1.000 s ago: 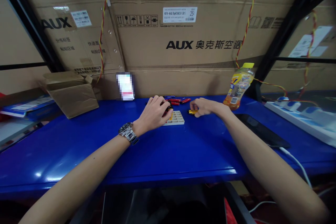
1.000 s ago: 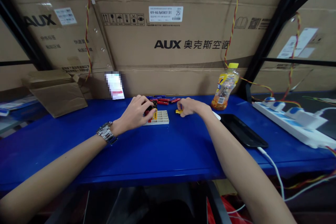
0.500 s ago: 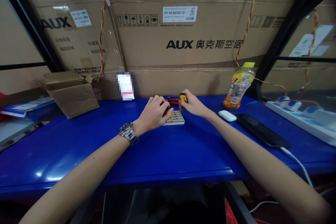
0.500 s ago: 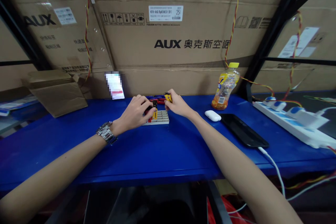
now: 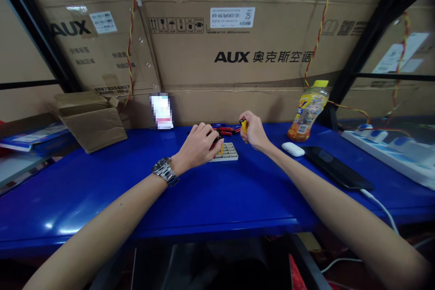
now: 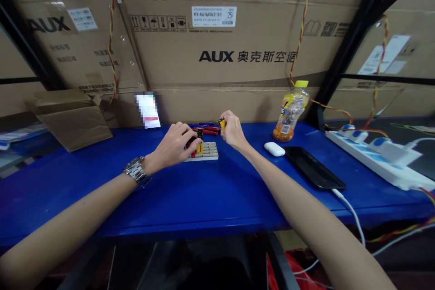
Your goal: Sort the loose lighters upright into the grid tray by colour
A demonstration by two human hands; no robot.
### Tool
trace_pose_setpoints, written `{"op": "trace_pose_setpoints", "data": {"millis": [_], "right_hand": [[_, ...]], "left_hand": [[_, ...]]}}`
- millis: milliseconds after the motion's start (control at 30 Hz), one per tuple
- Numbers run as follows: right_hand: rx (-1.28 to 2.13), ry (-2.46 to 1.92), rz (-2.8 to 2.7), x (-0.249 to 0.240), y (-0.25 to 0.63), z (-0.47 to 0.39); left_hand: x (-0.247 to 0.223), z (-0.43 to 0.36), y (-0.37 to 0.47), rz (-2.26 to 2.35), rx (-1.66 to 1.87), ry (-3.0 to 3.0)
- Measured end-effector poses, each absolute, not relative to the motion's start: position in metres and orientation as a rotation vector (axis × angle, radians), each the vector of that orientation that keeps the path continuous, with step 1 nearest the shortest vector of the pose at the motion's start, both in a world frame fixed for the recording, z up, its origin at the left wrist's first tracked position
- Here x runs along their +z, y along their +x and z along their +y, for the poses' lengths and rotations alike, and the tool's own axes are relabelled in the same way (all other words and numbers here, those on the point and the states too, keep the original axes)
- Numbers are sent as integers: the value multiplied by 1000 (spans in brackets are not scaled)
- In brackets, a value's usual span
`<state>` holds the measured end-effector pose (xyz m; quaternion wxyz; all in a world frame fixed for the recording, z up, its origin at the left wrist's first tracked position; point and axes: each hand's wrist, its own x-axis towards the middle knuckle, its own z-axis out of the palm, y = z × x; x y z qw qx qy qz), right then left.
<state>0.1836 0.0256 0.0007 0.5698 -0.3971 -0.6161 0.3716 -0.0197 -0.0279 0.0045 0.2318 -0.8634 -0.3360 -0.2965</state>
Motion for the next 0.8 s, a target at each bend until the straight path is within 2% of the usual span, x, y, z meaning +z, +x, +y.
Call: {"op": "trace_pose_setpoints", "data": {"millis": [167,400,633,800], "right_hand": [[822,-893,-1457,2,180,21],[895,-876,-1797,-5,181,23],[474,-797,-2080,4,183,20],[860,-796,-1938,6,181,12]], "left_hand": [[5,-27,-19,-913,-844,-2359],[7,-23,-25,-1074,-1068,-2325],[3,-4,-41,-1241,-1253,-2214],[-3,8,-53,-1303,-1277,-2204]]}}
